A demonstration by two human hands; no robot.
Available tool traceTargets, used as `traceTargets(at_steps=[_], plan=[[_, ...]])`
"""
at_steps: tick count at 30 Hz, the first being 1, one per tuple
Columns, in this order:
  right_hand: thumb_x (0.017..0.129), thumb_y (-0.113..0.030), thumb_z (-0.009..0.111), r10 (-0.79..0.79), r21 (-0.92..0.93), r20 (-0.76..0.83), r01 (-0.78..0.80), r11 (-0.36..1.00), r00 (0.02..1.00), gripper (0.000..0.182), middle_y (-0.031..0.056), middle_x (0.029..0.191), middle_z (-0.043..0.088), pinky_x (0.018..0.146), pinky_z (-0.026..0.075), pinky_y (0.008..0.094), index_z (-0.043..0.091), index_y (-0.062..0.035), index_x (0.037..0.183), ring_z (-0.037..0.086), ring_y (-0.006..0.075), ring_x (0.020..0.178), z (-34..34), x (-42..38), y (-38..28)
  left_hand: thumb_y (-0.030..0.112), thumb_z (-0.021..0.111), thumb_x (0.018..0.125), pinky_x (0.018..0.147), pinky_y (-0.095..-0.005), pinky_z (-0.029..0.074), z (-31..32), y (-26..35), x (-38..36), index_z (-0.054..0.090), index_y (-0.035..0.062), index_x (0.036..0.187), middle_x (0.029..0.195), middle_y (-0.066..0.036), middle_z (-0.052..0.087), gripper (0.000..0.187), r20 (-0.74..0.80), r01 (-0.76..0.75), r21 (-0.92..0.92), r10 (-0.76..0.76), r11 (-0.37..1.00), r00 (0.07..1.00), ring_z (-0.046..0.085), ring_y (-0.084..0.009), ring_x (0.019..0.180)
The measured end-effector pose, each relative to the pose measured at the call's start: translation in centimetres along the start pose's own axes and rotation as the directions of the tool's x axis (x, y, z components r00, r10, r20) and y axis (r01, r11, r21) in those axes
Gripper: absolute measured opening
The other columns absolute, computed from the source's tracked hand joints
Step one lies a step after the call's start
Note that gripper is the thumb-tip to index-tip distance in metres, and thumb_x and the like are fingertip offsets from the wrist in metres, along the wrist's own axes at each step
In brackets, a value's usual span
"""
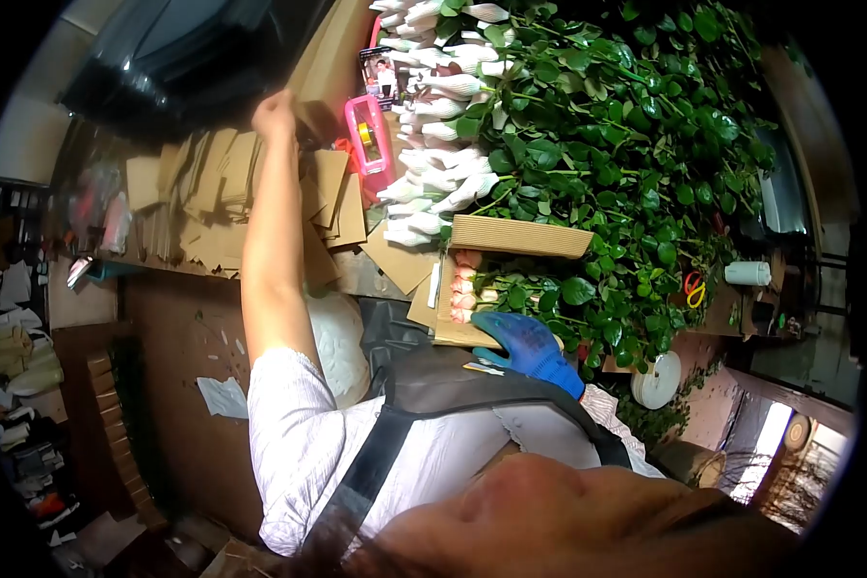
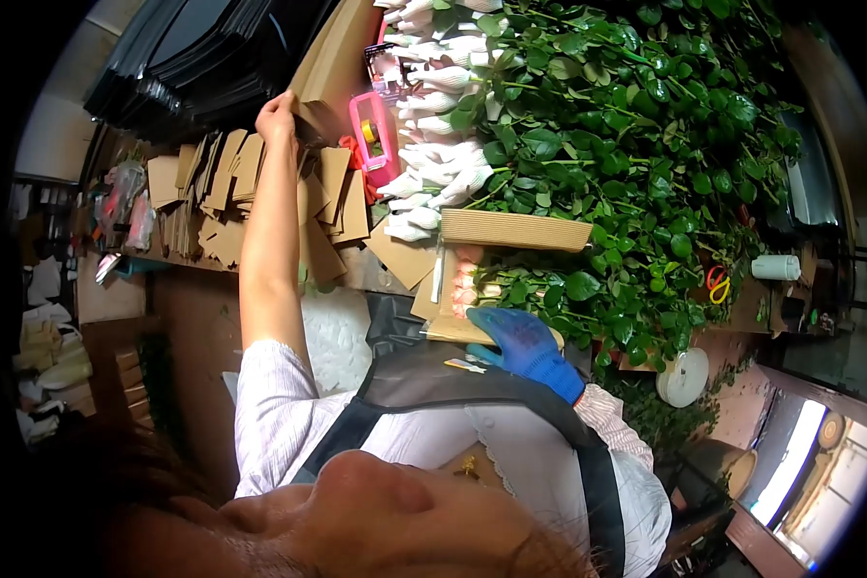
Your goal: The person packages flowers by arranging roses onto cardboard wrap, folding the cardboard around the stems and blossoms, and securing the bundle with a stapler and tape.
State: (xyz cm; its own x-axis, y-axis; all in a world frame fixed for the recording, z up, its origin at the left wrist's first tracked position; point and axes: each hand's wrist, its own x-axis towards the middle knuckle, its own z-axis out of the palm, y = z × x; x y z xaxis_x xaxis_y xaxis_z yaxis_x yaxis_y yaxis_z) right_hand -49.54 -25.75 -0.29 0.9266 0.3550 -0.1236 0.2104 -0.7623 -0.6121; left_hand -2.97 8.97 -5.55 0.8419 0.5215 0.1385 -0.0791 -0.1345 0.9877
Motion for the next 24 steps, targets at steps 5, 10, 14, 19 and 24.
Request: traceTargets(at_steps=[5, 10, 14, 19, 24], plan=[[0.089, -0.042, 0.070, -0.022, -0.020, -0.023, 0.022, 1.000, 0.999, 0.057, 0.0153, 0.127, 0.064, 0.094, 0.050, 0.0440, 0.058, -0.0129, 0.136, 0.063, 0.0332, 0.112, 0.3, -0.1, 0.2, 0.018, 0.076, 0.090, 0.073, -0.0260, 0.051, -0.7, 5.9, -3.4, 0.072, 0.0005, 0.090, 0.085, -0.003, 0.070, 0.018, -0.227, -0.426, -0.014, 0.412, 0.905, 0.883, 0.061, -0.0100, 0.075], [0.089, -0.036, 0.070, -0.033, 0.183, -0.002, 0.033, 0.983, 0.999, 0.053, 0.0167, 0.127, 0.064, 0.097, 0.050, 0.0427, 0.060, -0.0107, 0.135, 0.063, 0.0340, 0.113, -0.2, 0.2, 0.3, 0.007, 0.062, 0.098, 0.071, -0.0256, 0.049, -4.3, 15.0, -12.7, 0.059, 0.0006, 0.097, 0.089, -0.003, 0.062, 0.007, -0.352, -0.644, -0.266, 0.549, 0.718, 0.758, 0.055, -0.0105, 0.078], [0.089, -0.043, 0.072, 0.046, 0.621, 0.000, -0.035, 0.783, 0.999, 0.072, 0.0185, 0.139, 0.057, 0.107, 0.044, 0.0398, 0.047, -0.0063, 0.146, 0.057, 0.0303, 0.126, -4.7, 0.9, -2.1, 0.004, 0.054, 0.101, 0.071, -0.0353, 0.048, -6.6, 19.0, -26.6, 0.051, 0.0026, 0.101, 0.092, -0.008, 0.053, 0.004, -0.283, -0.892, -0.154, 0.846, 0.425, 0.452, 0.052, -0.0188, 0.080], [0.090, -0.039, 0.074, 0.062, 0.894, -0.270, 0.226, 0.388, 0.961, 0.086, 0.0166, 0.147, 0.047, 0.112, 0.037, 0.0395, 0.032, 0.0061, 0.150, 0.048, 0.0245, 0.133, -8.4, 1.2, -3.8, 0.024, 0.082, 0.074, 0.062, -0.0354, 0.049, -6.7, 14.7, -38.4, 0.068, 0.0086, 0.083, 0.085, -0.005, 0.057, 0.023, 0.406, -0.771, -0.552, 0.910, 0.317, 0.083, 0.059, -0.0213, 0.075], [0.094, -0.013, 0.069, 0.479, 0.807, -0.336, -0.014, 0.590, 0.811, 0.016, -0.0052, 0.083, 0.060, 0.064, 0.042, 0.0233, 0.069, -0.0009, 0.104, 0.049, 0.0043, 0.073, -7.7, -0.5, 0.4, 0.024, 0.085, 0.076, 0.083, -0.0412, 0.046, -8.8, 13.0, -38.5, 0.066, 0.0092, 0.107, 0.109, -0.009, 0.063, 0.038, 0.310, -0.783, -0.227, 0.805, 0.579, 0.505, 0.059, -0.0287, 0.095]])
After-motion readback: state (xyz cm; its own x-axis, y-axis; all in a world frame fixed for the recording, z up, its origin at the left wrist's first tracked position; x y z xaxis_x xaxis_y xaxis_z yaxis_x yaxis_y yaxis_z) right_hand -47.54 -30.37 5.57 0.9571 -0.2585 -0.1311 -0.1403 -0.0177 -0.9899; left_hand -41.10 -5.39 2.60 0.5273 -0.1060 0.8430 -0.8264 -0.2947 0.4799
